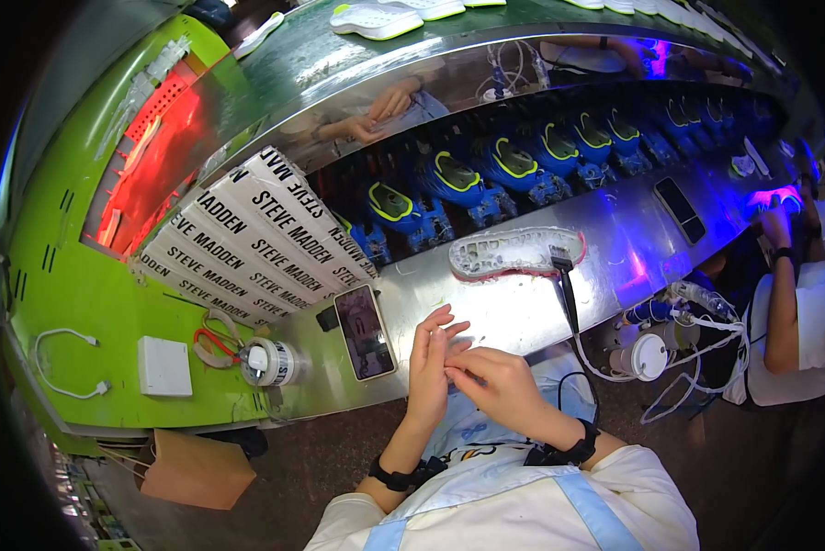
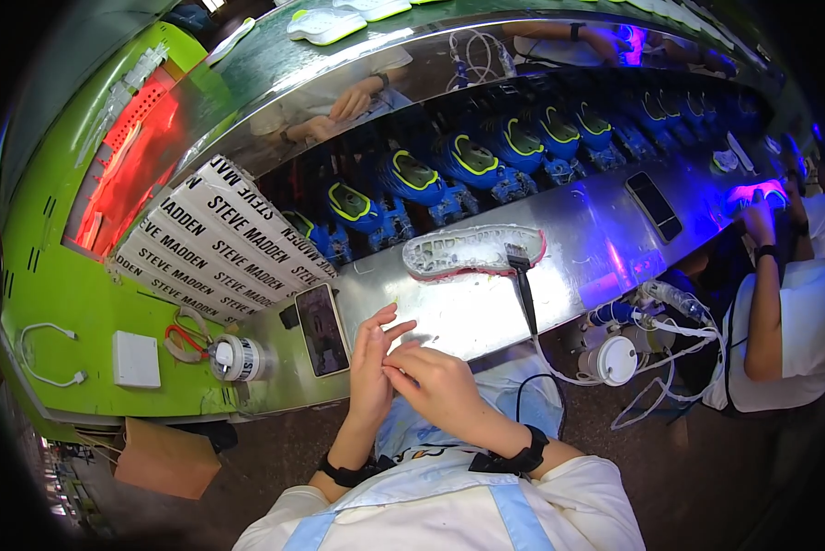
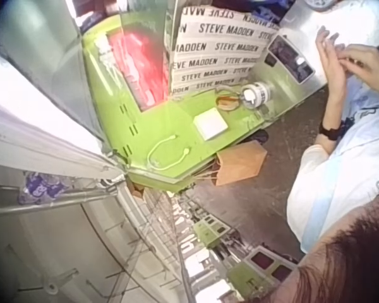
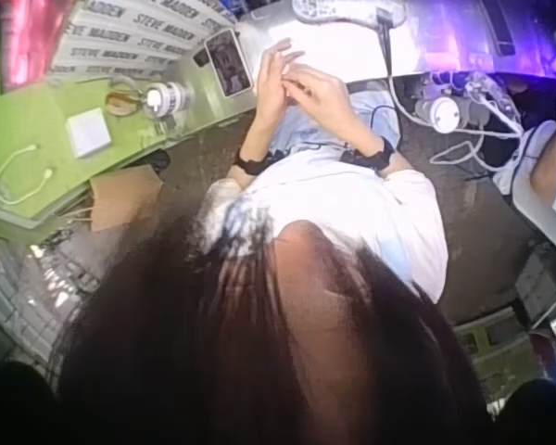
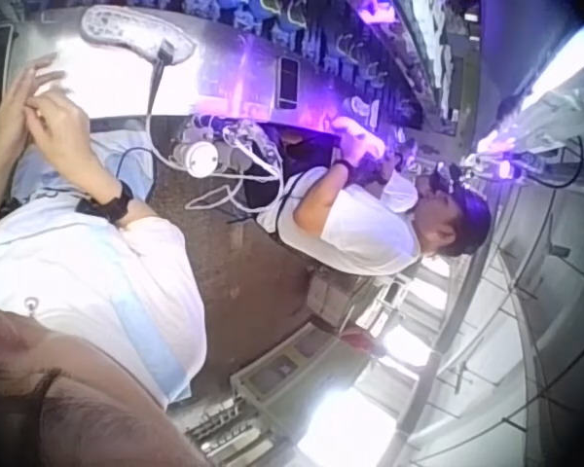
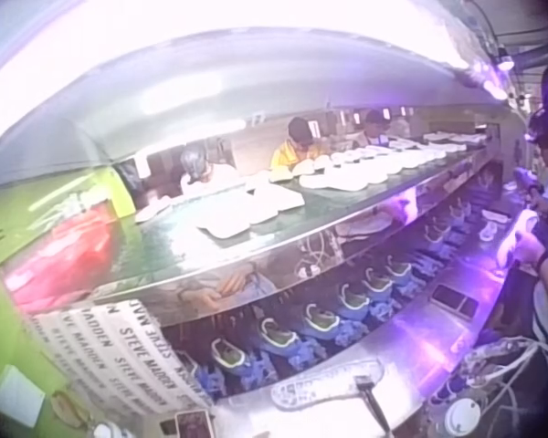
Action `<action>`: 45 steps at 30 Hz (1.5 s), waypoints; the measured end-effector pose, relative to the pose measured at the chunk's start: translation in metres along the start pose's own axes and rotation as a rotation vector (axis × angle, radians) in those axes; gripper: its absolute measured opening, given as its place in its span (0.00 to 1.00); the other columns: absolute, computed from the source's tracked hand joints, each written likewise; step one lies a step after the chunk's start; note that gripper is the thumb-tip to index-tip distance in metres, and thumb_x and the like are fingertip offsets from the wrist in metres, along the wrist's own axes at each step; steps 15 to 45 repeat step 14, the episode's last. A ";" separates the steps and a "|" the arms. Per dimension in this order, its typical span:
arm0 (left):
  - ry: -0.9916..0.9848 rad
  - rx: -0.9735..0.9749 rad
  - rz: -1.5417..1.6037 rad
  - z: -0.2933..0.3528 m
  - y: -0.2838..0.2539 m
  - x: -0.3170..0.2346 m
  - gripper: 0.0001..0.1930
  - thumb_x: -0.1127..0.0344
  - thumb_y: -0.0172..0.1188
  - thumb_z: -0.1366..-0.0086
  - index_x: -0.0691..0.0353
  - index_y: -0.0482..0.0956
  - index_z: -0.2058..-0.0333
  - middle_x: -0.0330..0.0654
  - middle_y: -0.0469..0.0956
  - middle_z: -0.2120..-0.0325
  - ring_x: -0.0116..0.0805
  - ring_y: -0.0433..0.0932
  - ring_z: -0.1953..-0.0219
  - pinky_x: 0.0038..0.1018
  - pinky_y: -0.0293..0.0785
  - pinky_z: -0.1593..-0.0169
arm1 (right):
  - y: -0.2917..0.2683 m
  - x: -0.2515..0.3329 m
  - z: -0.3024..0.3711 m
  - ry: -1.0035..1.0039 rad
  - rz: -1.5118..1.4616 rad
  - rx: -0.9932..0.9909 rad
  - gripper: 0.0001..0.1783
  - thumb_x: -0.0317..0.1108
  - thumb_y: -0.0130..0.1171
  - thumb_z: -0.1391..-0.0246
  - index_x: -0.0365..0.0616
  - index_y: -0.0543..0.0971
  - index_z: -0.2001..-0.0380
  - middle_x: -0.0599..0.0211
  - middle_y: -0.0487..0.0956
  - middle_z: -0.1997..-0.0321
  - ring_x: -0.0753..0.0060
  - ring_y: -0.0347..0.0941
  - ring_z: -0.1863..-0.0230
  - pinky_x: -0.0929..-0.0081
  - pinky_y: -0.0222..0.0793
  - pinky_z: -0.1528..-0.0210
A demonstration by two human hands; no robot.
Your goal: The recorder is applying glue to the edges of shoe soles using a brush, while also managing shoe components on a conveyor belt in a factory setting.
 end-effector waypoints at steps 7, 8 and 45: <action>0.150 -0.030 -0.150 -0.004 -0.006 -0.007 0.13 0.63 0.41 0.30 0.64 0.66 0.52 0.48 0.58 0.43 0.36 0.69 0.48 0.30 0.70 0.50 | 0.003 -0.009 -0.002 0.066 -0.048 0.028 0.06 0.27 0.61 0.53 0.38 0.79 0.70 0.62 0.78 0.74 0.70 0.74 0.78 0.77 0.70 0.75; 0.138 -0.042 -0.155 -0.005 -0.009 -0.005 0.13 0.63 0.41 0.30 0.64 0.66 0.52 0.48 0.58 0.43 0.36 0.69 0.48 0.30 0.70 0.50 | 0.002 -0.010 -0.002 0.083 -0.042 0.021 0.05 0.29 0.61 0.54 0.39 0.79 0.72 0.63 0.78 0.75 0.68 0.75 0.77 0.74 0.70 0.75; 0.233 -0.057 -0.315 -0.006 -0.010 -0.009 0.13 0.63 0.45 0.31 0.64 0.66 0.53 0.47 0.58 0.43 0.35 0.69 0.49 0.30 0.70 0.50 | -0.004 -0.005 -0.003 0.030 0.009 -0.020 0.05 0.30 0.61 0.57 0.42 0.78 0.74 0.66 0.76 0.76 0.68 0.75 0.76 0.73 0.70 0.74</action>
Point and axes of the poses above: each hand's wrist, its own z-axis away from the middle knuckle, its own y-axis out of the palm, x = y × z, the point moved 10 cm from there along -z, towards the middle knuckle
